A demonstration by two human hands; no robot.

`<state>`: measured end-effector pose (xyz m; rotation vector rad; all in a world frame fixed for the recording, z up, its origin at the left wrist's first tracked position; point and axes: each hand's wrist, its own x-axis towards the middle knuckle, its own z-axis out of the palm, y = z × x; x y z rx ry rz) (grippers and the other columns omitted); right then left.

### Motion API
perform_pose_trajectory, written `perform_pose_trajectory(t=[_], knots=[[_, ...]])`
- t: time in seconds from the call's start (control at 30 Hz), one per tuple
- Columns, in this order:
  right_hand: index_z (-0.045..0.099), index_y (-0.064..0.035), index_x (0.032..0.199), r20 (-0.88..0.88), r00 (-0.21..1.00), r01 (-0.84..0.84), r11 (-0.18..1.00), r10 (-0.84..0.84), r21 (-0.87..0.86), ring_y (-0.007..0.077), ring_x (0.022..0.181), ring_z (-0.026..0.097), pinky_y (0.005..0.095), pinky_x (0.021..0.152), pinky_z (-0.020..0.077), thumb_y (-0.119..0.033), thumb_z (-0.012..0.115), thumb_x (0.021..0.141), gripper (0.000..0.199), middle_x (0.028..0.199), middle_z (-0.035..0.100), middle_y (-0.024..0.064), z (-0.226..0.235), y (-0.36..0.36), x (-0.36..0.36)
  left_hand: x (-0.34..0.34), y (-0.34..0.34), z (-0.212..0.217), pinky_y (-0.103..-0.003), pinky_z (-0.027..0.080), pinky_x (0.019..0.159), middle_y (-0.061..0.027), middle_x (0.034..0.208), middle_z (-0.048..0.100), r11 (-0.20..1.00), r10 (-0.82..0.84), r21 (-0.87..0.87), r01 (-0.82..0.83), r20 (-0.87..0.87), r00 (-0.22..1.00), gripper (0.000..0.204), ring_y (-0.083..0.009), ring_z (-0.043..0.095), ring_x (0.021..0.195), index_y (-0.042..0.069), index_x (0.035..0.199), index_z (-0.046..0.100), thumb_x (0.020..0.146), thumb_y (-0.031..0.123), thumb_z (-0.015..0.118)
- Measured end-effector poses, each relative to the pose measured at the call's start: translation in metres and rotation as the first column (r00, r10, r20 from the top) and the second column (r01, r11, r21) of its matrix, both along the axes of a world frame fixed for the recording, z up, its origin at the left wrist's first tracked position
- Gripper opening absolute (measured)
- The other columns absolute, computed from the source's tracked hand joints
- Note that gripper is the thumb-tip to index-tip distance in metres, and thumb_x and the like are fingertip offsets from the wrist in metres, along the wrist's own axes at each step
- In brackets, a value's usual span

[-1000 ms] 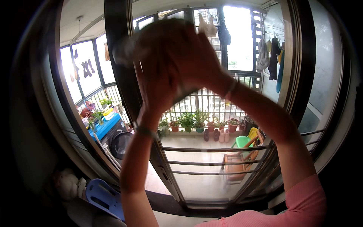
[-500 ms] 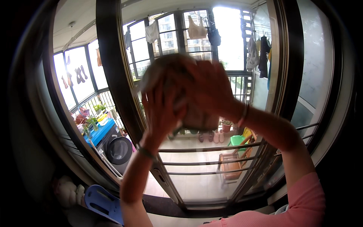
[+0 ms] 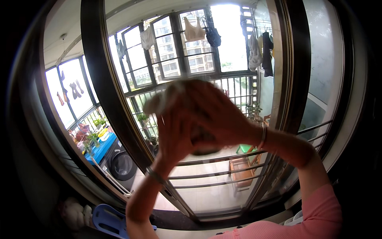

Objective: The person cleans a large glass sliding door and its frame using a cloth. They wipe the vertical frame, the horizontal tracks, and the glass panels. The person dips the cloth into a green bucket of water to rinse it and wrings it out before continuing to wipe the glass surface.

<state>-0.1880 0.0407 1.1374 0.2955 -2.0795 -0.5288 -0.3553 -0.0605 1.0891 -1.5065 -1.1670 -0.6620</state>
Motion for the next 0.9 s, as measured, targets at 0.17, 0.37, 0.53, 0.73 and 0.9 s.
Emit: perform_pose_trajectory(t=[0.17, 0.37, 0.53, 0.73, 0.9], knots=[[0.042, -0.0162, 0.149, 0.192, 0.945, 0.235, 0.958, -0.264, 0.162, 0.0422, 0.144, 0.032, 0.0527, 0.12, 0.0276, -0.044, 0.067, 0.085, 0.074, 0.154, 0.033, 0.0241, -0.092, 0.015, 0.027, 0.003, -0.004, -0.101, -0.067, 0.028, 0.102, -0.0238, 0.148, 0.043, 0.98, 0.179, -0.075, -0.182, -0.051, 0.983, 0.061, -0.041, 0.044, 0.134, 0.015, 0.133, 0.059, 0.087, 0.055, 0.062], [0.048, -0.0044, 0.143, 0.036, 0.982, 0.184, 0.979, -0.188, 0.092, 0.0396, 0.138, 0.041, 0.0459, 0.114, 0.042, -0.031, 0.072, 0.083, 0.069, 0.149, 0.038, 0.0221, -0.04, 0.028, 0.034, 0.016, 0.011, -0.016, -0.065, 0.032, 0.104, -0.0264, 0.147, 0.041, 0.99, 0.096, -0.085, -0.109, -0.14, 0.985, 0.06, -0.0466, 0.043, 0.13, 0.004, 0.118, 0.059, 0.074, 0.042, 0.074], [0.054, -0.0058, 0.136, -0.294, 0.948, 0.179, 0.969, -0.123, 0.172, 0.0361, 0.138, 0.043, 0.0463, 0.112, 0.0431, -0.025, 0.076, 0.076, 0.067, 0.146, 0.045, 0.0191, 0.059, 0.049, 0.033, 0.019, 0.041, 0.104, -0.063, 0.031, 0.109, -0.0201, 0.152, 0.04, 0.991, 0.113, 0.095, -0.097, -0.192, 0.975, 0.067, -0.041, 0.048, 0.127, 0.011, 0.136, 0.054, 0.079, 0.04, 0.072], [0.066, -0.0158, 0.121, -0.427, 0.9, 0.306, 0.828, -0.089, 0.471, 0.0358, 0.137, 0.041, 0.0461, 0.113, 0.0374, -0.014, 0.072, 0.074, 0.047, 0.141, 0.049, 0.0176, 0.214, 0.058, 0.073, 0.056, 0.051, 0.28, -0.052, 0.027, 0.117, -0.0259, 0.148, 0.041, 0.947, 0.201, 0.315, -0.057, -0.445, 0.873, 0.056, -0.0463, 0.033, 0.141, 0.003, 0.143, 0.045, 0.092, 0.023, 0.055], [0.061, -0.0059, 0.127, -0.443, 0.893, 0.198, 0.818, 0.076, 0.54, 0.0379, 0.135, 0.043, 0.0451, 0.112, 0.0394, -0.01, 0.068, 0.079, 0.05, 0.14, 0.049, 0.0205, 0.209, 0.062, 0.067, 0.046, 0.057, 0.274, -0.054, 0.034, 0.111, -0.0177, 0.142, 0.05, 0.991, -0.104, 0.04, 0.127, -0.364, 0.925, 0.047, -0.0392, 0.045, 0.132, 0.01, 0.127, 0.061, 0.083, 0.026, 0.064]])
